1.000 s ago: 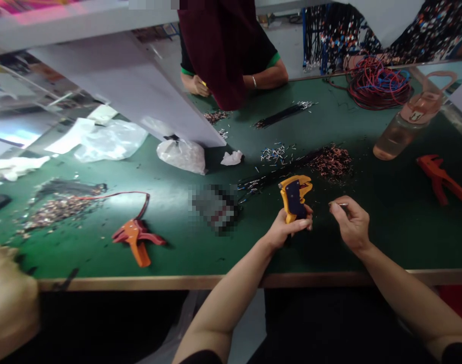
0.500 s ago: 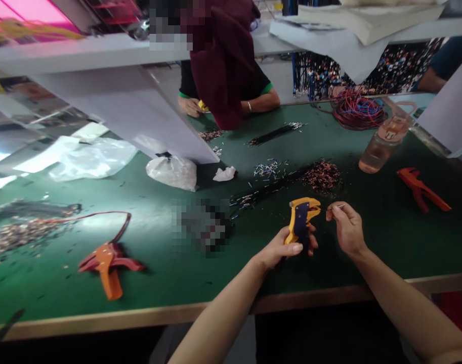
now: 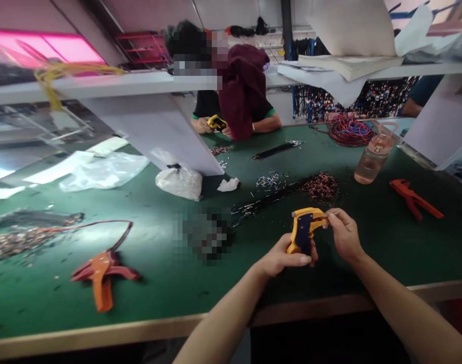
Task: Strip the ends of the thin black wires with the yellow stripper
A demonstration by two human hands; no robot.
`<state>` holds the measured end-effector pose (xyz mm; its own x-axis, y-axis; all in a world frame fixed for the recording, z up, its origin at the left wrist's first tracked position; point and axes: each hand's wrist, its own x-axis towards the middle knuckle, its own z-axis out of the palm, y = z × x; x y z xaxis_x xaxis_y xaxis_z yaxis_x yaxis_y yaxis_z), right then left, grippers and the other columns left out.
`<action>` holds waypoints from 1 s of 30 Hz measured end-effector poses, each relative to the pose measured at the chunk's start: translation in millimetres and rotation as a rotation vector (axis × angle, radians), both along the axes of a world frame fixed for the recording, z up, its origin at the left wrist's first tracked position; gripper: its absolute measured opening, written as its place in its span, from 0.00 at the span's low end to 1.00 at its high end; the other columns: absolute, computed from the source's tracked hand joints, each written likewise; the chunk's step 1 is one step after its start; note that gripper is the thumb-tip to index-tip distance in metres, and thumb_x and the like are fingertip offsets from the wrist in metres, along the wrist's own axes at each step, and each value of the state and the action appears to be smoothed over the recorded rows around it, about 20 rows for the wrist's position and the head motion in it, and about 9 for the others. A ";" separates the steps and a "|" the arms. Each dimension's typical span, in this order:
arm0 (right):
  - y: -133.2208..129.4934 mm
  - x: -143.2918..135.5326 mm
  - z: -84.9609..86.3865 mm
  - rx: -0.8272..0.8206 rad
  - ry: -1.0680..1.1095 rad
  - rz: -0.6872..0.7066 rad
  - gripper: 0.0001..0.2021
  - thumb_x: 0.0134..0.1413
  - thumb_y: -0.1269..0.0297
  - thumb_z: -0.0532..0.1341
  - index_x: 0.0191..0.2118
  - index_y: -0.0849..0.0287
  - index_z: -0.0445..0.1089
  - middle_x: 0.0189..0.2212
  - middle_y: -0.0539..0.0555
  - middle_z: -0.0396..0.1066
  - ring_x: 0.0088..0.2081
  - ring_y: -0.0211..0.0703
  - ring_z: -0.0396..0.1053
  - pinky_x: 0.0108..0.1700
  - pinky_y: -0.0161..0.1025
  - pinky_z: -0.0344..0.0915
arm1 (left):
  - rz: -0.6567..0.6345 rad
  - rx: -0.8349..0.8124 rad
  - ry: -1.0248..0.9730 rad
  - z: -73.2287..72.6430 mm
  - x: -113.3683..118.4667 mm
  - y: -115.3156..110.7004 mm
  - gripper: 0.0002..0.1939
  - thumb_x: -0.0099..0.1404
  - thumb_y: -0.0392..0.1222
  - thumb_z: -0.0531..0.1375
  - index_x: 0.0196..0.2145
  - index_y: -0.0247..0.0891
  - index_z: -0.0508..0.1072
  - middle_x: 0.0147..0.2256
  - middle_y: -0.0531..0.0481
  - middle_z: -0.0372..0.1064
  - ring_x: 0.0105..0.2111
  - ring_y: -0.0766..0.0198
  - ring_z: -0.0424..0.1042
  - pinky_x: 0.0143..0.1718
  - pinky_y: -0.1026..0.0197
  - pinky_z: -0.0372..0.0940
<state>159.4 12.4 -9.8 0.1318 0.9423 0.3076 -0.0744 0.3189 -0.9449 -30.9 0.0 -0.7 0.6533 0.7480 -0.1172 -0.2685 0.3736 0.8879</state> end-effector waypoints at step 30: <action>-4.3 15.8 1.2 -0.235 -0.171 0.578 0.14 0.54 0.49 0.69 0.30 0.55 0.81 0.50 0.59 0.77 0.46 0.49 0.77 0.46 0.46 0.73 | 0.479 0.024 -0.183 -3.0 6.6 2.0 0.32 0.51 0.50 0.73 0.52 0.37 0.74 0.35 0.48 0.75 0.34 0.59 0.75 0.40 0.56 0.70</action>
<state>175.2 8.2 -8.7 -0.4496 0.8914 0.0566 -0.0145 0.0561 -0.9983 -24.3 2.0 -3.6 0.2445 0.9696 -0.0120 -0.5567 0.1505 0.8169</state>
